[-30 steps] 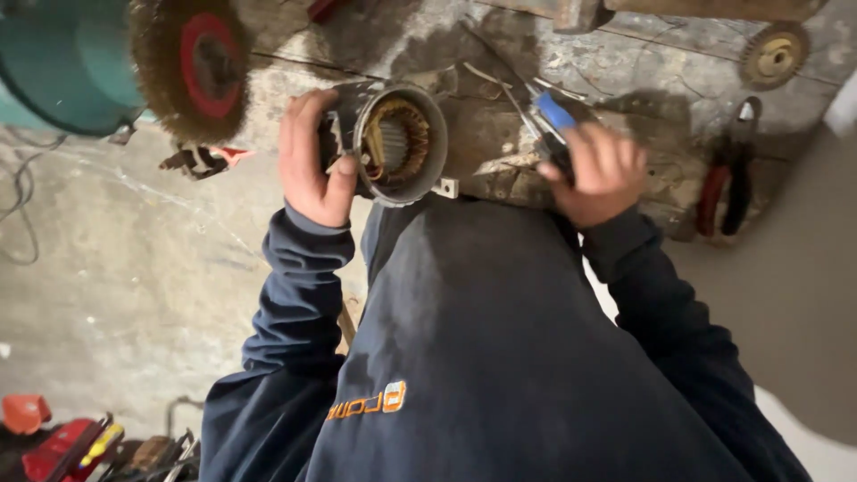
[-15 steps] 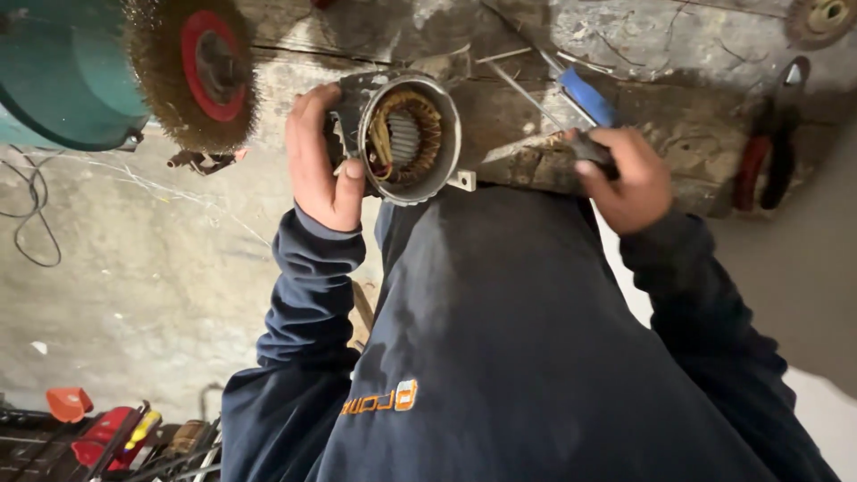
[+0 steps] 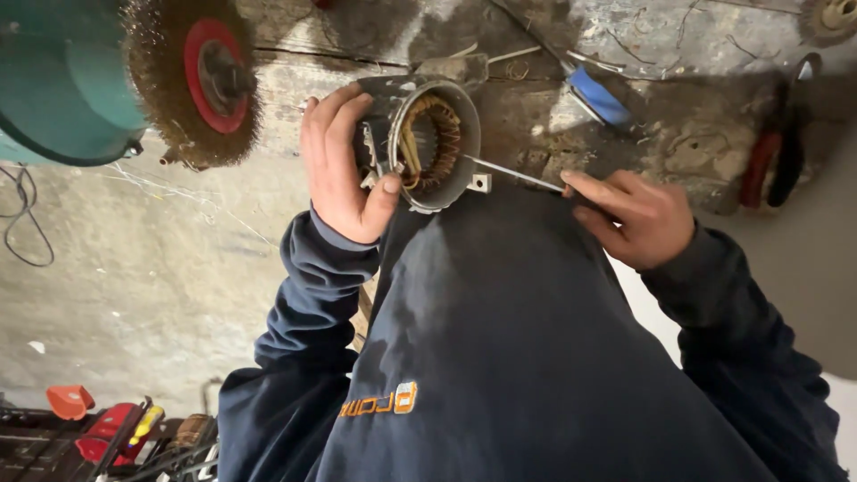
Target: The person disassembles a small electric motor at a workbench. They use a screwdriver to pry open the motor housing, remove the end cover, pull out the armature, and handle the copper windings and wires while separating the motor components by hand.
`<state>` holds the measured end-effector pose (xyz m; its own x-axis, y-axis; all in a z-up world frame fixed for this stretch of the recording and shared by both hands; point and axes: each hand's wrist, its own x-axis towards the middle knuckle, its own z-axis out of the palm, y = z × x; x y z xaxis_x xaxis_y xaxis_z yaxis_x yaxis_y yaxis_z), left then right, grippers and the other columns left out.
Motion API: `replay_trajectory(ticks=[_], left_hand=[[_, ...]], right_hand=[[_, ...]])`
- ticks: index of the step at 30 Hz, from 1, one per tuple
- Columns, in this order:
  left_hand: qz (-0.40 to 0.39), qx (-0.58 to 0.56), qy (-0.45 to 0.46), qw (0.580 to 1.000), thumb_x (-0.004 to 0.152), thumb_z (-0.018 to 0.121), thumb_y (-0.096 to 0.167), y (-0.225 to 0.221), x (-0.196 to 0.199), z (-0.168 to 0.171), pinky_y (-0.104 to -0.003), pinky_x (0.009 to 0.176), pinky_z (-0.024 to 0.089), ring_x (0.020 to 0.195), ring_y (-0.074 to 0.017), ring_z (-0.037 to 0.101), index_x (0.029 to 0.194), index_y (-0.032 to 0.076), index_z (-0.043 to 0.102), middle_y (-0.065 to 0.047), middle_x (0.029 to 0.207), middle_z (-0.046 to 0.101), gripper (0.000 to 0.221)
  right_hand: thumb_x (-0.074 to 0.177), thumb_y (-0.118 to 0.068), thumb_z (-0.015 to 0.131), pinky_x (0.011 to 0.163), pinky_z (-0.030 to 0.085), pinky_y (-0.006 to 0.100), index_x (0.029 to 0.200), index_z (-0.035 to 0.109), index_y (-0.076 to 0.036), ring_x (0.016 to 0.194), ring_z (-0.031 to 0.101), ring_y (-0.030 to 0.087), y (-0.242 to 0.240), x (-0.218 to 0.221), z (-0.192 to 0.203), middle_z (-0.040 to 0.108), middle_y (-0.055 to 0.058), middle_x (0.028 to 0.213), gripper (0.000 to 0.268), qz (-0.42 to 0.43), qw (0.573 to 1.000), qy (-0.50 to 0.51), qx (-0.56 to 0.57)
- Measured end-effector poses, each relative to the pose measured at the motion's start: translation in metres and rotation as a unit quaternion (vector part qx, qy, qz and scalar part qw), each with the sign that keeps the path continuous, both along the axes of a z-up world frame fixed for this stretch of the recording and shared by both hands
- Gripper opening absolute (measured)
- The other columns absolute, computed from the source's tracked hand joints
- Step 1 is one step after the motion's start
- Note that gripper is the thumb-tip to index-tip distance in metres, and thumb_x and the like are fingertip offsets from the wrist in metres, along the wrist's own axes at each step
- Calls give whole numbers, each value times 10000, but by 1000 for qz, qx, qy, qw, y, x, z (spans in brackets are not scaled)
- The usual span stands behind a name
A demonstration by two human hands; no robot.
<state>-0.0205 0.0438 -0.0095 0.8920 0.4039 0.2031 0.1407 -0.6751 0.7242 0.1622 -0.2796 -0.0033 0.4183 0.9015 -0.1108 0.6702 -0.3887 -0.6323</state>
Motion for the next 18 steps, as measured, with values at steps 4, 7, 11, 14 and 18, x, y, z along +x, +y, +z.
replay_trajectory(ticks=[4,7,11,14,18], left_hand=[[1,14,24,1000,1066,473,577,-4,4,4,-572,1259,279,1356,-397,527,1459,-3,485,-213,1487,530,701],[-2,19,27,999,1061,477,577,-7,8,6,-575,1245,291,1334,-391,538,1435,-3,497,-210,1460,543,691],[-2,20,17,1000,1053,484,570,-7,9,4,-576,1222,319,1297,-386,559,1398,-4,516,-196,1394,582,671],[2,15,9,1000,1062,494,563,-5,7,1,-577,1225,326,1283,-379,565,1400,-5,518,-199,1379,586,662],[2,24,16,1000,1051,494,556,-10,12,6,-570,1216,332,1280,-371,567,1390,1,526,-189,1374,588,651]], right_hand=[[921,-255,762,529,461,379,1412,651,-257,569,567,258,-6,2,2,589,48,789,504,9,997,-12,-78],[921,-264,743,510,447,383,1439,630,-273,553,547,266,-2,2,9,557,50,763,530,26,994,-30,-97],[909,-275,720,466,435,406,1467,585,-293,505,521,270,1,-3,7,529,48,724,574,99,985,-74,-117],[901,-269,694,446,431,401,1490,559,-299,504,523,257,1,-4,6,523,39,729,604,108,985,-66,-117],[922,-283,698,414,422,403,1486,548,-313,460,511,240,-4,-4,13,511,18,676,585,122,979,-64,-153]])
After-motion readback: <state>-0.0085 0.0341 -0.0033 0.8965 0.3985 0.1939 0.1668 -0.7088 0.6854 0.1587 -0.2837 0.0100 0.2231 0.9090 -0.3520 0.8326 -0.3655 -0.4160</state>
